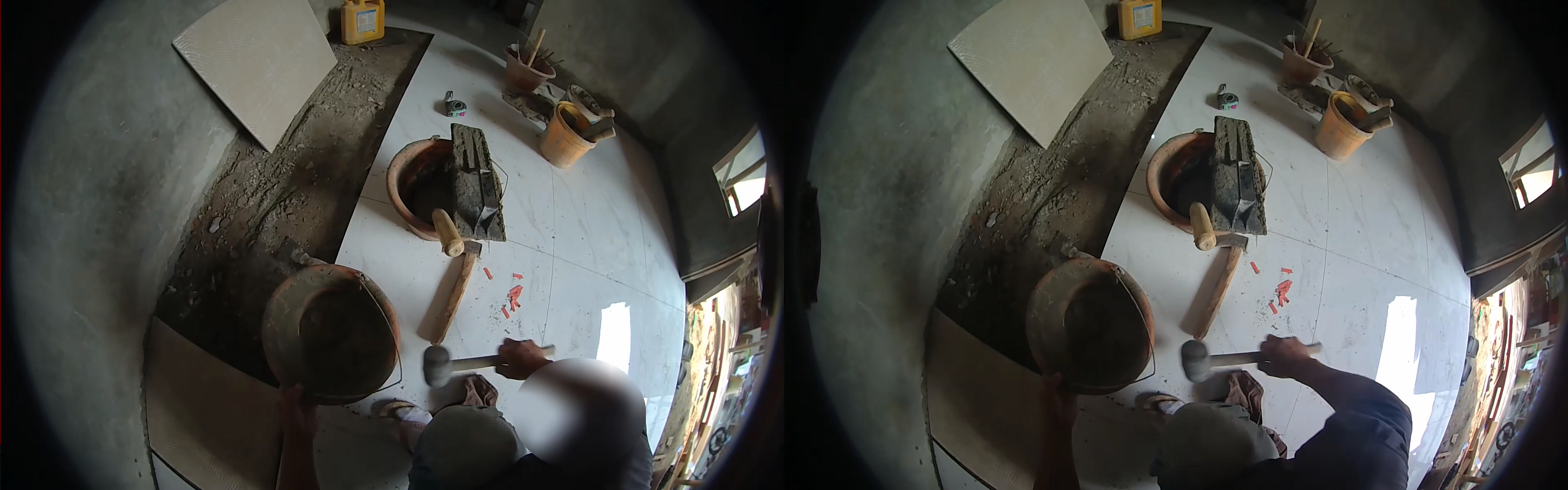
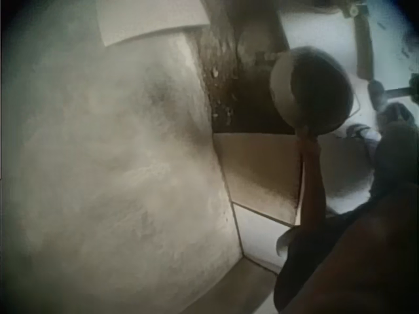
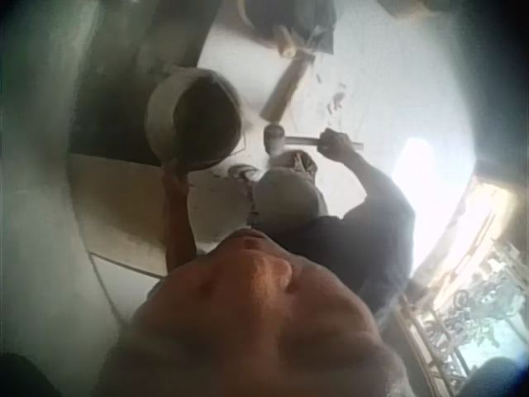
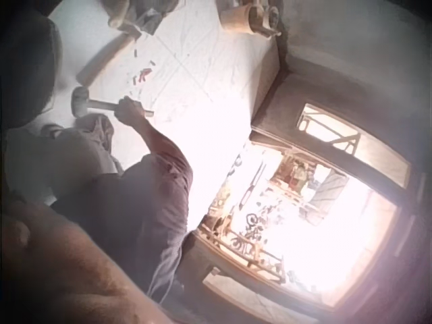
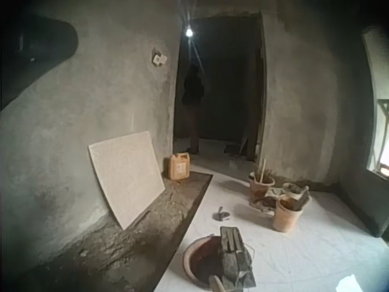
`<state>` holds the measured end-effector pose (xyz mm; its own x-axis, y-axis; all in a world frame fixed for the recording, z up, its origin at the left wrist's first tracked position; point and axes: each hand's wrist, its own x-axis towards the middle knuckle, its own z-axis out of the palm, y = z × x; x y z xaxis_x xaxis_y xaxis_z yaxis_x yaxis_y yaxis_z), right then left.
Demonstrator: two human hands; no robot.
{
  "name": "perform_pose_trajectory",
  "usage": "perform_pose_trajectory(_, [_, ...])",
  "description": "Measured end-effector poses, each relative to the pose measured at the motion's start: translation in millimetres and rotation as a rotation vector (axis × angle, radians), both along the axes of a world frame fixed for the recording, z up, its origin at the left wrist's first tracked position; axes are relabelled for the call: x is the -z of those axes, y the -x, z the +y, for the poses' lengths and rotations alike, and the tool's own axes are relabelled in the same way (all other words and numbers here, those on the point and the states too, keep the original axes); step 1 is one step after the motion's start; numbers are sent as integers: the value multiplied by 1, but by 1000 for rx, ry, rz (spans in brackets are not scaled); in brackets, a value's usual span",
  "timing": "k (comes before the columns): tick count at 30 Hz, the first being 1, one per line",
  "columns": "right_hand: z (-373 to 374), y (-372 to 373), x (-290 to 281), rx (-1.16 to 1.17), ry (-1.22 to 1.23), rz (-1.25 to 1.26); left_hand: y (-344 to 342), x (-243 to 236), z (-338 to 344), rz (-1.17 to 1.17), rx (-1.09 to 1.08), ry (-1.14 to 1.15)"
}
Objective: The person applies mortar to a floor surface using a trowel and then positions a large tile onto the mortar bed.
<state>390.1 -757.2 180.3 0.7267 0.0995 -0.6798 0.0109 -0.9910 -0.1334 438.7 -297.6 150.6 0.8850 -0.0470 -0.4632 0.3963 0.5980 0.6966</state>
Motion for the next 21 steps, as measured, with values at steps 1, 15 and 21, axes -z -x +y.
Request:
perform_pose_trajectory(1, [-37,33,1,151,-7,-146,2,1,-2,-12,28,-35])
perform_pose_trajectory(15, [-12,-28,33,932,178,-1119,78,31,-107,392,-229,-81])
perform_pose_trajectory(21, [99,-216,-110,216,-188,-793,65,-10,-111,447,-236,-70])
